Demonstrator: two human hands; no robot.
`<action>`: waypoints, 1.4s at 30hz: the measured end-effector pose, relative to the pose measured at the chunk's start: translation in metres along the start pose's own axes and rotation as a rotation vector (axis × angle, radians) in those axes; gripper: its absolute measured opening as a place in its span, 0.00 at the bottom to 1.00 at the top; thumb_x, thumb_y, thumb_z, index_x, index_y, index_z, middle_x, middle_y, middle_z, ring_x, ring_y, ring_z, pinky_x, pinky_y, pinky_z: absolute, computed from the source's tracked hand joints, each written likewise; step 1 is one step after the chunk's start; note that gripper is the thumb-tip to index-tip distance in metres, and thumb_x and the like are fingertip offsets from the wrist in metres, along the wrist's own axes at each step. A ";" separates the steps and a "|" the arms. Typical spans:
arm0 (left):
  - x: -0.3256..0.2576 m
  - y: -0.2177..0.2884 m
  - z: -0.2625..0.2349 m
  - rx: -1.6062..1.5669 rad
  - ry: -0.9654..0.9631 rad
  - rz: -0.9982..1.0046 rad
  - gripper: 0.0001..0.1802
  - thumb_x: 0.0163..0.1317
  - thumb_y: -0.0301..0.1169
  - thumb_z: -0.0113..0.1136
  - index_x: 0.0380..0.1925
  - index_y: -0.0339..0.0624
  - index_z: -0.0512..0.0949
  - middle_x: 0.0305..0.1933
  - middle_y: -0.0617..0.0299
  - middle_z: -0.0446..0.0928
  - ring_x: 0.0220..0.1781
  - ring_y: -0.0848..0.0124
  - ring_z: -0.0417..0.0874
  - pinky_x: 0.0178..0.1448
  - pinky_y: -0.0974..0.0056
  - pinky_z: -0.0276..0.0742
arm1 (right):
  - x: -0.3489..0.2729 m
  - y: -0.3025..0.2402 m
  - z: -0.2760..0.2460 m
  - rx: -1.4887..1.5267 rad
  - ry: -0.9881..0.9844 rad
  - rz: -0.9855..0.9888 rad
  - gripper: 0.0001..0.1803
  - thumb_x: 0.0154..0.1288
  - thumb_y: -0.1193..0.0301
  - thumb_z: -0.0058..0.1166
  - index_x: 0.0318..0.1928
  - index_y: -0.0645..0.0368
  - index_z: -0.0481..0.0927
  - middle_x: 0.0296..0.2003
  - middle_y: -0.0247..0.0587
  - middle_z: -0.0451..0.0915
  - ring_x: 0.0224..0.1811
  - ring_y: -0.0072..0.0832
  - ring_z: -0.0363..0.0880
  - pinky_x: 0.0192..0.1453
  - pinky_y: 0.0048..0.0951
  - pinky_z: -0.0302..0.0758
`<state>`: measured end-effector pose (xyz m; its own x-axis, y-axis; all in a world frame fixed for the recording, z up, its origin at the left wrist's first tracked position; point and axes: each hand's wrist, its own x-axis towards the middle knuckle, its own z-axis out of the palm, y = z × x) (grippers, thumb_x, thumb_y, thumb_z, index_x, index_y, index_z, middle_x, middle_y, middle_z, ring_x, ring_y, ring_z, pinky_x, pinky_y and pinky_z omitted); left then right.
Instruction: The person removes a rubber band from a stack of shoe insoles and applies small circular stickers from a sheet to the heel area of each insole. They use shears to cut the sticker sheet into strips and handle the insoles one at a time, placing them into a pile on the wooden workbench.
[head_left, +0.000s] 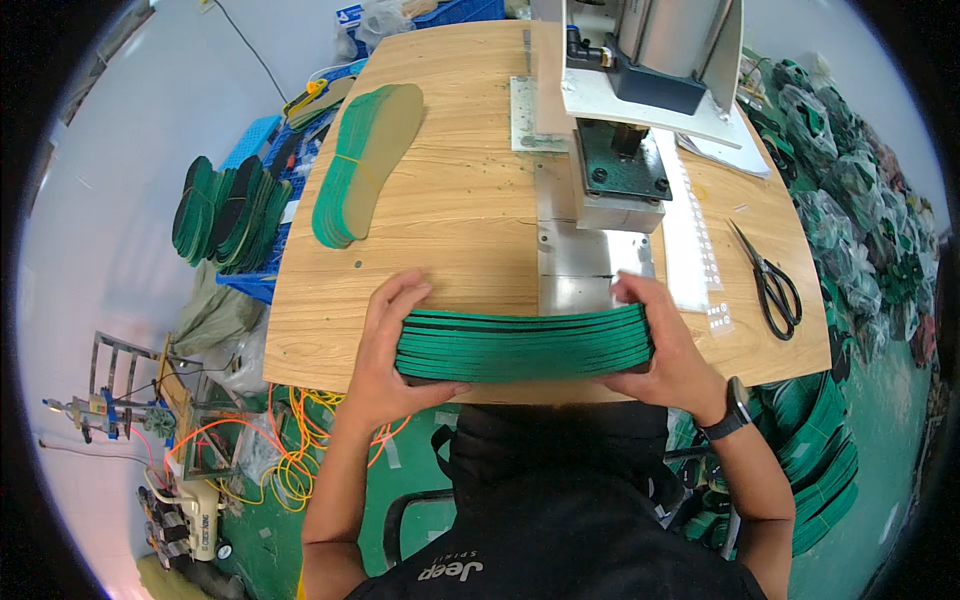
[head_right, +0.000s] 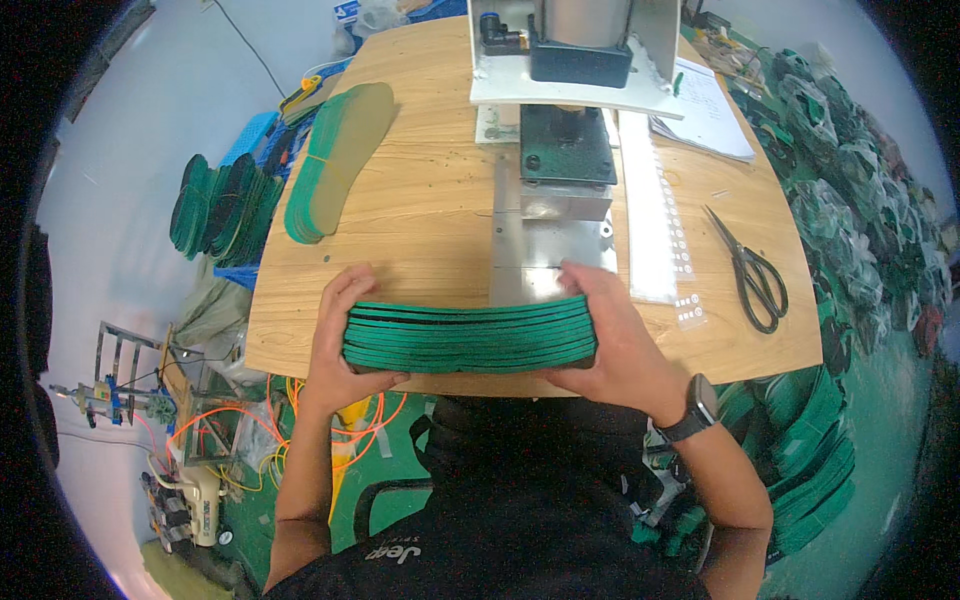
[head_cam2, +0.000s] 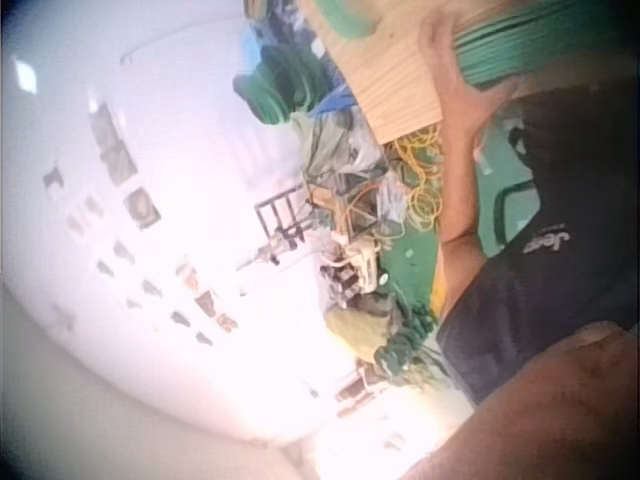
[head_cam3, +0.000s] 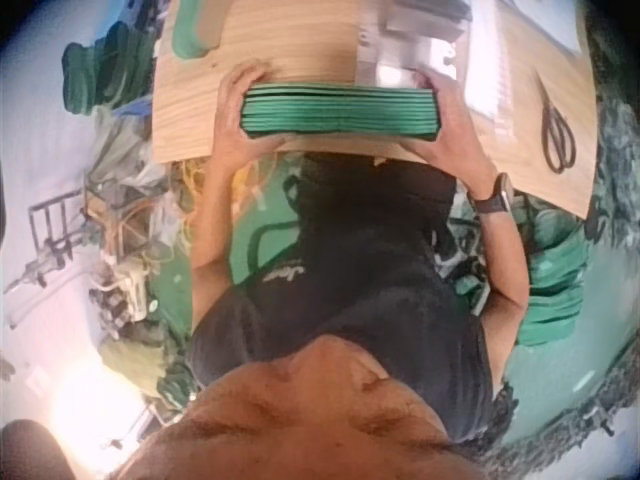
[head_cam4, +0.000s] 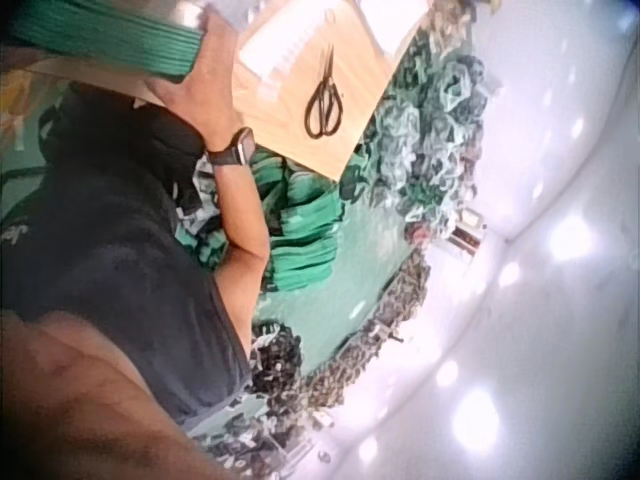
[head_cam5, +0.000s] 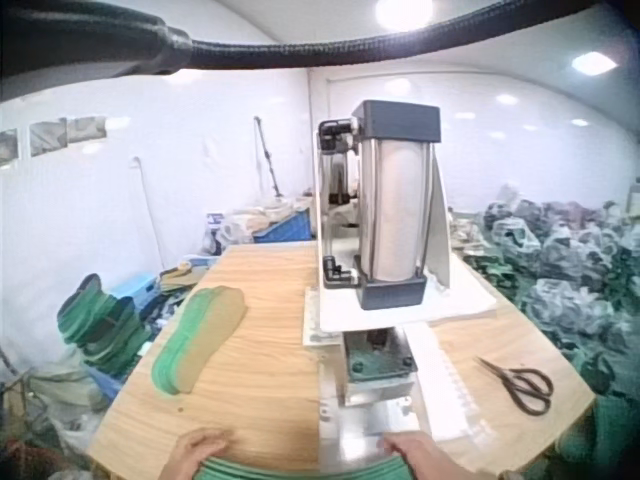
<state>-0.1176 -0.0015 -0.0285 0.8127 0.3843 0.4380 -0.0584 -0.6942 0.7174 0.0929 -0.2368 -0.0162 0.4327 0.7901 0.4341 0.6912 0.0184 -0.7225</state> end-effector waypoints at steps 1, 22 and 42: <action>-0.002 0.002 -0.003 -0.009 -0.036 -0.059 0.42 0.30 0.33 0.80 0.52 0.37 0.75 0.53 0.49 0.73 0.55 0.57 0.75 0.59 0.57 0.70 | -0.004 0.006 0.000 -0.033 -0.057 -0.007 0.39 0.40 0.71 0.75 0.56 0.61 0.72 0.45 0.49 0.76 0.49 0.46 0.75 0.53 0.38 0.73; -0.008 -0.003 -0.011 0.145 -0.030 0.103 0.41 0.33 0.32 0.76 0.54 0.38 0.73 0.50 0.48 0.74 0.50 0.52 0.76 0.55 0.56 0.73 | -0.008 0.009 0.000 -0.120 -0.217 -0.005 0.45 0.48 0.73 0.71 0.65 0.65 0.59 0.50 0.55 0.69 0.53 0.53 0.66 0.60 0.42 0.66; 0.013 -0.036 0.006 -0.277 0.108 -0.244 0.28 0.72 0.46 0.44 0.58 0.35 0.73 0.67 0.47 0.68 0.71 0.57 0.65 0.74 0.58 0.55 | -0.021 0.015 -0.003 -0.156 0.058 0.173 0.31 0.68 0.64 0.54 0.65 0.67 0.63 0.60 0.59 0.66 0.62 0.51 0.64 0.67 0.42 0.61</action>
<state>-0.1013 0.0252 -0.0517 0.7569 0.5903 0.2804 -0.0375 -0.3891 0.9204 0.0957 -0.2555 -0.0343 0.5817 0.7366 0.3450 0.6830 -0.2120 -0.6990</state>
